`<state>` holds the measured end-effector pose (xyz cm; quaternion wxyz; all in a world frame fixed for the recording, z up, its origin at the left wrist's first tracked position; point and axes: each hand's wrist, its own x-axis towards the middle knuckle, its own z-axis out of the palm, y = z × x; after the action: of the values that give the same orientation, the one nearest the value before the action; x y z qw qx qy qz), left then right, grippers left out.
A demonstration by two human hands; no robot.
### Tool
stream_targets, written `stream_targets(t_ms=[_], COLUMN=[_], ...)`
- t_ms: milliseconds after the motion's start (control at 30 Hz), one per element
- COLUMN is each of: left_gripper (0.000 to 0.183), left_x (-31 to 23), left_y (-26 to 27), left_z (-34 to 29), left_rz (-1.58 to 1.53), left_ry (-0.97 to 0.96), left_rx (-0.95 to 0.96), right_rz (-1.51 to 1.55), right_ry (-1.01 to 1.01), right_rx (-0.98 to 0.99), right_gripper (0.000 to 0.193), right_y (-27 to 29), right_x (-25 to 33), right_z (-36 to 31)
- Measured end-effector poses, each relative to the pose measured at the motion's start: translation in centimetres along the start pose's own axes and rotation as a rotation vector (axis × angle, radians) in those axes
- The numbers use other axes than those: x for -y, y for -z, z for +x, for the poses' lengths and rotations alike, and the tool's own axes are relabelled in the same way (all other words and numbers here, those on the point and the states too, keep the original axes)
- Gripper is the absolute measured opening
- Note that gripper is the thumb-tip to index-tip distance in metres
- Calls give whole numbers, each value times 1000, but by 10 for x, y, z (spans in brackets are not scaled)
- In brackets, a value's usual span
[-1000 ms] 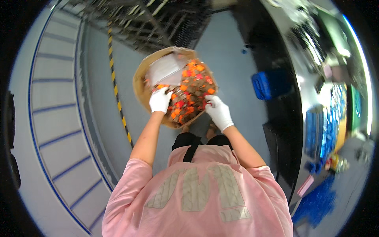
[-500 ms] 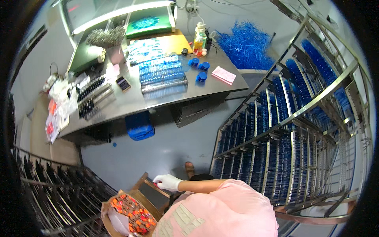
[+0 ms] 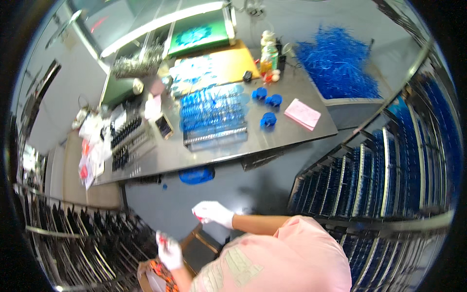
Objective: The person picks small orange and brown components from a basket and places them into a clear plastic bag. They then walk to a table, place the bag down, and handle black and blue decorative pieces, arranging them on a metal rack. The person moves through the facility, handling various items and placing them on racks.
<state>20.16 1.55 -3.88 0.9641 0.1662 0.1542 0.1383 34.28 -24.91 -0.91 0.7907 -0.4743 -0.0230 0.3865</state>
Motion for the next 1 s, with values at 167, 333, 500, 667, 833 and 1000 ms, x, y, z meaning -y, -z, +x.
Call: stream_targets(t_ms=[167, 333, 500, 667, 833, 1000], left_gripper=[44, 35, 32, 30, 29, 20], left_x=[88, 99, 108, 116, 27, -97], left_y=[-111, -186, -203, -185, -174, -179], left_z=[88, 144, 205, 304, 411, 516], left_rz=[105, -17, 99, 177, -87, -480], left_ry=[179, 461, 494, 350, 709, 411], left_rx=[-17, 203, 120, 92, 203, 7], right_rz=[240, 362, -94, -1107, -1107, -1059], right_ry=[124, 309, 725, 960, 805, 910], right_rx=[-37, -111, -450, -495, -323, -233], right_gripper=[28, 31, 29, 69, 70, 61], right_y=[12, 24, 3, -44, -98, -107], right_x=[59, 103, 123, 129, 166, 188], right_z=[24, 49, 115, 205, 292, 347])
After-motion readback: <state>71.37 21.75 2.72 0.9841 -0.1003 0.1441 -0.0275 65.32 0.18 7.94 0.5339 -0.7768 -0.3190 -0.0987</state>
